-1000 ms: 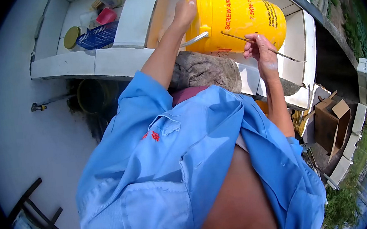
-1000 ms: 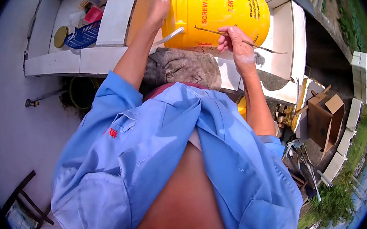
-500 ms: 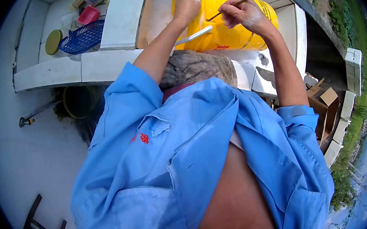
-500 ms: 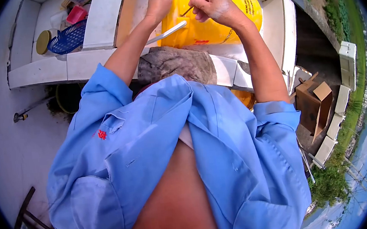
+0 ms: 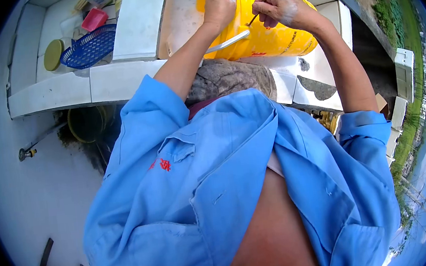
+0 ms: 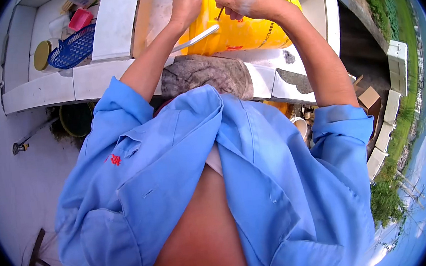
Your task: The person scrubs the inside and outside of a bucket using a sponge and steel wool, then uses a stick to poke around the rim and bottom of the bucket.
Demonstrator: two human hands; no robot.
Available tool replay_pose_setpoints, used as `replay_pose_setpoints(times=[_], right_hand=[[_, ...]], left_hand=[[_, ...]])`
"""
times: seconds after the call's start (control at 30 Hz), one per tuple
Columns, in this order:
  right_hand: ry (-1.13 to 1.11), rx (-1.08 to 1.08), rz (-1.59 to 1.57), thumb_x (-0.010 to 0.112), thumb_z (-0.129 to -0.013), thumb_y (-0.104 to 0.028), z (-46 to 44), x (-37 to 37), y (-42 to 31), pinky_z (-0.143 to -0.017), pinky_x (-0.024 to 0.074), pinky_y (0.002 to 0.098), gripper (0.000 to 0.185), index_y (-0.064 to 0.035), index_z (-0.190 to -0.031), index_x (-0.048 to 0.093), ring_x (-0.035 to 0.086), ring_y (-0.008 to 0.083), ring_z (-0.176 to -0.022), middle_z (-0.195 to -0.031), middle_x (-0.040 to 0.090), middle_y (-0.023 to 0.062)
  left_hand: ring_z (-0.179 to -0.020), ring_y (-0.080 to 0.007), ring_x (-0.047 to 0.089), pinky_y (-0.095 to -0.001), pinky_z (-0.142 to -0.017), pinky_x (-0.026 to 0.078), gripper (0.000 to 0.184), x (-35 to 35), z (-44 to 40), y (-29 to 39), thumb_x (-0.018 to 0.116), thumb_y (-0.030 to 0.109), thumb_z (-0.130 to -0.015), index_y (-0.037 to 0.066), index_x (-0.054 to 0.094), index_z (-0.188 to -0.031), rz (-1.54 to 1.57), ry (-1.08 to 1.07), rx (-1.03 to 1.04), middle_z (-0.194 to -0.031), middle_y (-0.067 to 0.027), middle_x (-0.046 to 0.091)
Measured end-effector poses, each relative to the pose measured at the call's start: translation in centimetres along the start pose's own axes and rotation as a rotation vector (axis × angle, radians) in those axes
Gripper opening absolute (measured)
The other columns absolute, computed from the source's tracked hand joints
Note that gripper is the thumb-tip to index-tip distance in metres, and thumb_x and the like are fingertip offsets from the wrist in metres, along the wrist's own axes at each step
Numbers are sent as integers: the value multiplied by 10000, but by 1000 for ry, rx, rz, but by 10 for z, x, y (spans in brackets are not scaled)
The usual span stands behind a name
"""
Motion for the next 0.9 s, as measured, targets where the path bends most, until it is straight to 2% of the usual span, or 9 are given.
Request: replay_pose_setpoints(times=[0.1,0.2,0.23,0.37,0.43,0.47,0.53,0.63,0.9], right_hand=[[33,9,90,522,-908,-275,6,0,-4,-593,534,250,352,58,-855,621,639,144,-604,-703,634,94],[180,-110,-112,487,-884,-289,8,11,-8,-582,521,265,402,64,-748,624,634,170,-569,-663,637,128],[121,-90,-142,470,-889,-281,13,23,-8,-581,518,275,412,72,-745,626,634,177,-571,-665,636,132],[38,-70,-45,471,-885,-282,16,31,-7,-611,524,271,391,61,-802,640,635,176,-604,-684,638,125],[259,-76,-217,482,-879,-288,24,0,-5,-637,525,270,394,70,-817,634,637,179,-619,-689,636,123],[247,-60,-113,508,-916,-307,26,-10,-9,-663,534,248,364,32,-870,635,640,150,-647,-749,642,83],[227,-32,-120,505,-917,-302,22,-5,2,-660,533,249,362,34,-875,634,641,150,-648,-751,644,85],[238,-84,-78,491,-917,-271,20,13,6,-640,524,247,356,56,-883,628,638,146,-635,-729,646,100],[183,57,87,483,-917,-268,22,4,9,-626,528,252,361,50,-848,639,637,154,-608,-722,646,101]], left_hand=[[-838,-412,590,-461,-780,456,350,-3,2,3,488,300,-870,-41,542,-929,36,-4,-4,-898,-272,606],[-825,-409,593,-458,-771,460,341,0,0,0,493,296,-870,-36,544,-928,18,-15,10,-888,-264,610],[-817,-405,596,-455,-766,462,337,2,-1,-1,496,296,-871,-33,546,-926,-14,-20,16,-882,-258,613],[-799,-407,595,-455,-752,465,335,-3,5,5,502,300,-867,-28,551,-917,18,-7,-7,-873,-253,615],[-799,-398,597,-447,-753,466,354,-3,8,6,506,320,-866,-26,554,-921,47,-12,8,-866,-257,615],[-799,-398,597,-447,-753,466,354,2,9,-1,506,320,-866,-26,554,-921,45,-16,8,-866,-257,615],[-901,-197,532,-326,-776,451,182,20,11,-16,516,121,-857,20,574,-997,748,-45,-11,-911,-87,584],[-836,-156,522,-317,-741,456,203,13,16,-6,475,161,-907,-7,543,-999,568,-185,-81,-882,-63,564],[-778,-160,522,-323,-688,462,192,12,10,-4,473,171,-909,-2,548,-944,496,-168,-21,-852,-62,560]])
Point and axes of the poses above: each hand's wrist, its own z-axis away from the middle knuckle, its own x-axis out of the palm, y = z × x, the point moved 7 cm from there along -z, towards the middle knuckle
